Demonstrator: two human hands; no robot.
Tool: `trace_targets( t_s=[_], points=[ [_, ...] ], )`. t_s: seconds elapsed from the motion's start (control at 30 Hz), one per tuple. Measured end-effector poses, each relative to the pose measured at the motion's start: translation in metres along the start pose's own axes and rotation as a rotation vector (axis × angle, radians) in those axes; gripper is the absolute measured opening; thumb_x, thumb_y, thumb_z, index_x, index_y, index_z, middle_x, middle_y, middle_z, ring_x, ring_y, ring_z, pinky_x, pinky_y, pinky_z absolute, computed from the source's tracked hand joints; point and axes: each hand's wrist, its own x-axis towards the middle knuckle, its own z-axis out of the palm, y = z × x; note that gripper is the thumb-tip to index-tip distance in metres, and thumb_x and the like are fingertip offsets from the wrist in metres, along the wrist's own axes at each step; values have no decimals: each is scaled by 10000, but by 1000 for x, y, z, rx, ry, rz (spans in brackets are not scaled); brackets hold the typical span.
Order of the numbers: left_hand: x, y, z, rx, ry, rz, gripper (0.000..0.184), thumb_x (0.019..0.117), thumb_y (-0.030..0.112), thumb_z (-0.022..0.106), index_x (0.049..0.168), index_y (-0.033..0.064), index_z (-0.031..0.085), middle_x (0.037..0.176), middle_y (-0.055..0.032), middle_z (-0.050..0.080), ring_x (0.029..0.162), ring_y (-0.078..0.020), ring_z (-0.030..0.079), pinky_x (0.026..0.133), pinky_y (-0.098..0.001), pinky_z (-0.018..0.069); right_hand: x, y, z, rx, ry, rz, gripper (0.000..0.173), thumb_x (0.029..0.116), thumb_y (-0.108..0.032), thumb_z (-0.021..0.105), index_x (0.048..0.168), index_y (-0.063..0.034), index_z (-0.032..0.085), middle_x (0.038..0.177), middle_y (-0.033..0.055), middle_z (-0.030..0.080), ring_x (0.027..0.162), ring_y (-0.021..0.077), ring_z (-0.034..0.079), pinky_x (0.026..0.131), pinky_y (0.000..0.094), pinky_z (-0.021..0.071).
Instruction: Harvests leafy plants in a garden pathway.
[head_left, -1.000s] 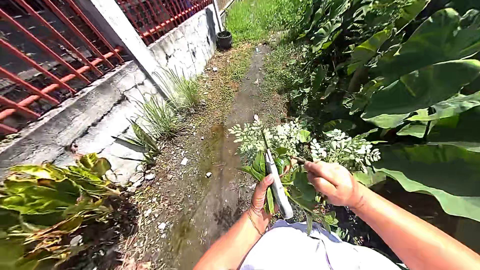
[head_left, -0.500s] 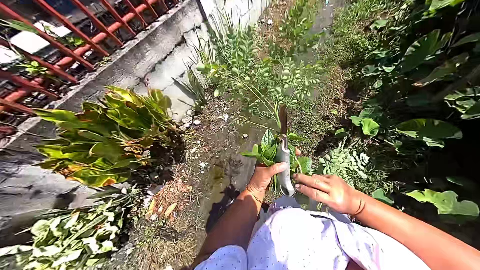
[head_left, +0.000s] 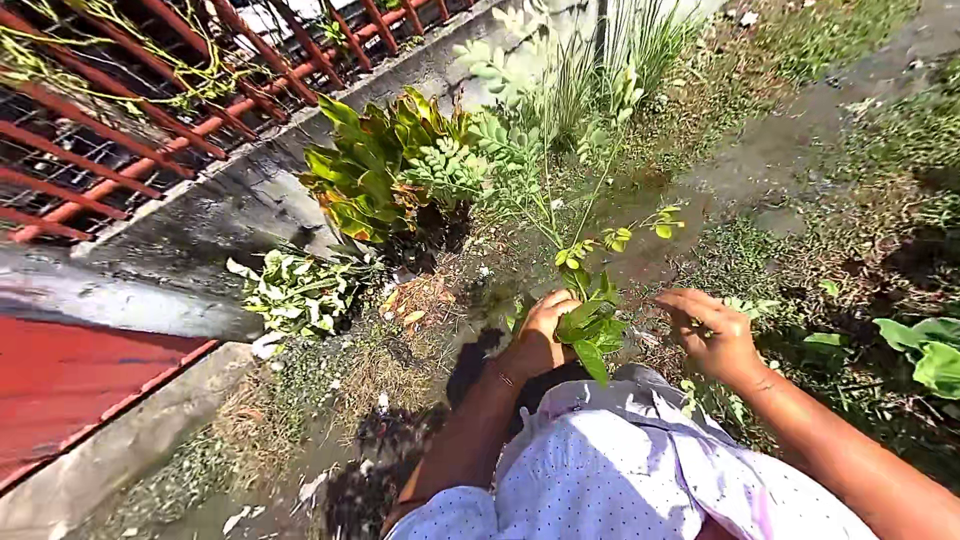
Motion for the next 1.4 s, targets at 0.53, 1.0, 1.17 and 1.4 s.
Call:
trace_targets(
  t_s=[0.53,1.0,1.17,1.4],
  points=[
    [-42,-16,34,450,202,-399,443,809,31,784,1221,-92,676,1332,-304,614,1248,-446,603,1063,-550,480,95,63,62,479,-237,-36,224,904,5,580,1037,65,750,1047,183,729,988,142,703,939,252,549],
    [-25,-21,91,541,249,-635,381,842,-58,667,1223,-75,669,1323,-279,622,1210,-460,618,975,-580,526,125,109,36,456,-215,-290,178,943,-40,631,1025,48,764,1013,209,741,979,193,724,908,252,561],
    [-23,-12,92,496,194,-718,393,882,-61,615,1273,-77,642,1380,-284,587,1261,-461,586,1030,-583,488,142,74,11,391,-74,-496,177,969,-11,593,1061,4,743,1008,206,730,943,234,711,824,282,563],
    [-37,-21,88,535,115,-788,387,919,-63,572,1302,-63,628,1388,-269,582,1280,-456,569,1042,-597,468,162,-11,14,220,-457,-594,212,840,43,641,1017,26,755,1031,227,725,841,372,730,654,489,594]
  ],
)
